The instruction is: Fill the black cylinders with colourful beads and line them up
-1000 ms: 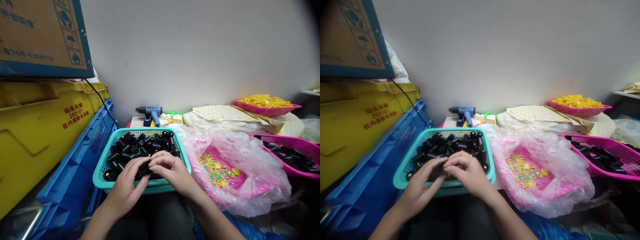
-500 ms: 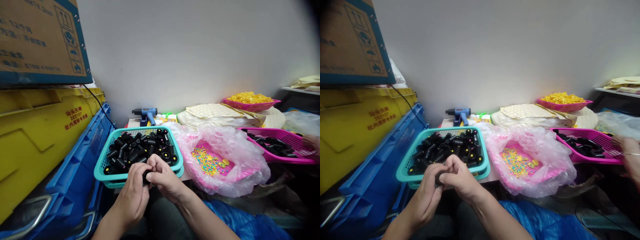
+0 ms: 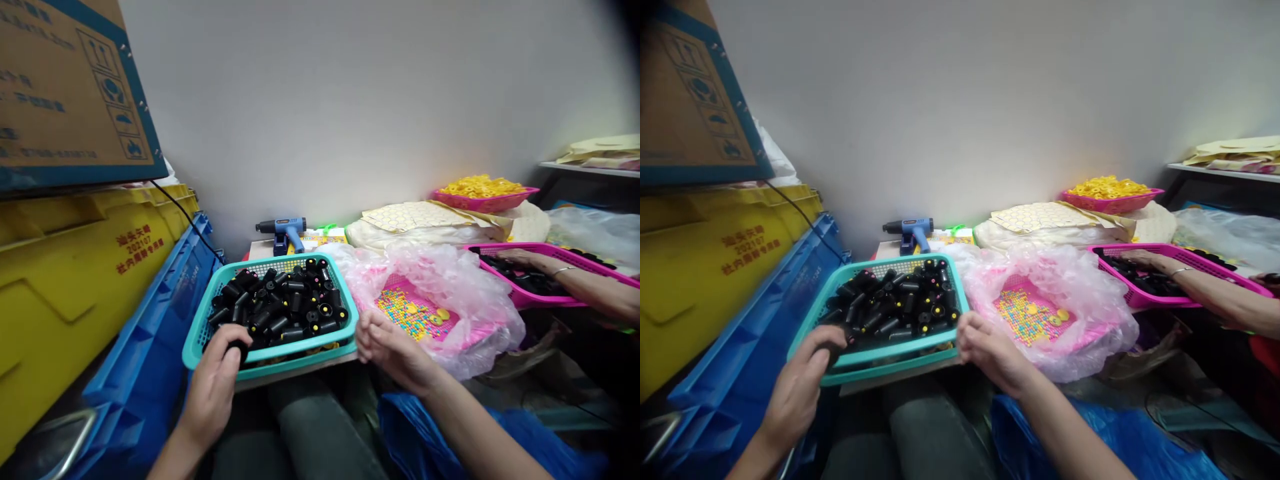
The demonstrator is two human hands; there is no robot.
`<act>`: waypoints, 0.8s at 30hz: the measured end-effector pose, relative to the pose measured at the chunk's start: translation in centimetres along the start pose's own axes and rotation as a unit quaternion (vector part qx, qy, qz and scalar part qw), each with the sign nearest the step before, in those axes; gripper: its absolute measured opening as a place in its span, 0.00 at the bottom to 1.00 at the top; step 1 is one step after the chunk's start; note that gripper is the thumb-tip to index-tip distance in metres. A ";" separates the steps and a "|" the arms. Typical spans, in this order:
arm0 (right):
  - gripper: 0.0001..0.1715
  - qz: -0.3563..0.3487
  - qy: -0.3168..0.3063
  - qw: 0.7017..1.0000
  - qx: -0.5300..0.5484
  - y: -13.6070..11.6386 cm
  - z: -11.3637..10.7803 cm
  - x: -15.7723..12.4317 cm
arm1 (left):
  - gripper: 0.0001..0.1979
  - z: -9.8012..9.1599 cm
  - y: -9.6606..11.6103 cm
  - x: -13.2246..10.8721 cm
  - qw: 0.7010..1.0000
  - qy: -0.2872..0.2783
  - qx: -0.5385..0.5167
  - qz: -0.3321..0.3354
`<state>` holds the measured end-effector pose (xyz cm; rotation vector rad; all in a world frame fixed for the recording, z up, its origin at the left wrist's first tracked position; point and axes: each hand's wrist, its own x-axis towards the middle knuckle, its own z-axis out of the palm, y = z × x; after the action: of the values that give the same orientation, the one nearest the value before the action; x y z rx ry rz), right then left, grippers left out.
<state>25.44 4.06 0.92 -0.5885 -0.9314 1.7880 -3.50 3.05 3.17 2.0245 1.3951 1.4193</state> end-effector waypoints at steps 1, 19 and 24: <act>0.16 -0.007 0.035 0.999 -0.012 -0.6 -1.4 -0.4 | 0.13 -0.5 -1.1 1.3 0.999 0.001 0.041 -0.001; 0.21 0.099 0.309 0.817 -0.477 -3.2 -18.8 -0.1 | 0.15 7.5 -7.6 14.2 0.829 -0.346 0.427 -0.105; 0.17 0.151 0.152 0.631 -0.745 -2.8 -22.3 2.5 | 0.28 9.7 -7.8 15.4 0.810 -0.341 0.427 -0.212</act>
<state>42.53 14.26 -9.80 -2.0782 -2.0363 0.6508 1.08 22.23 1.76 2.0817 2.0882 -0.2353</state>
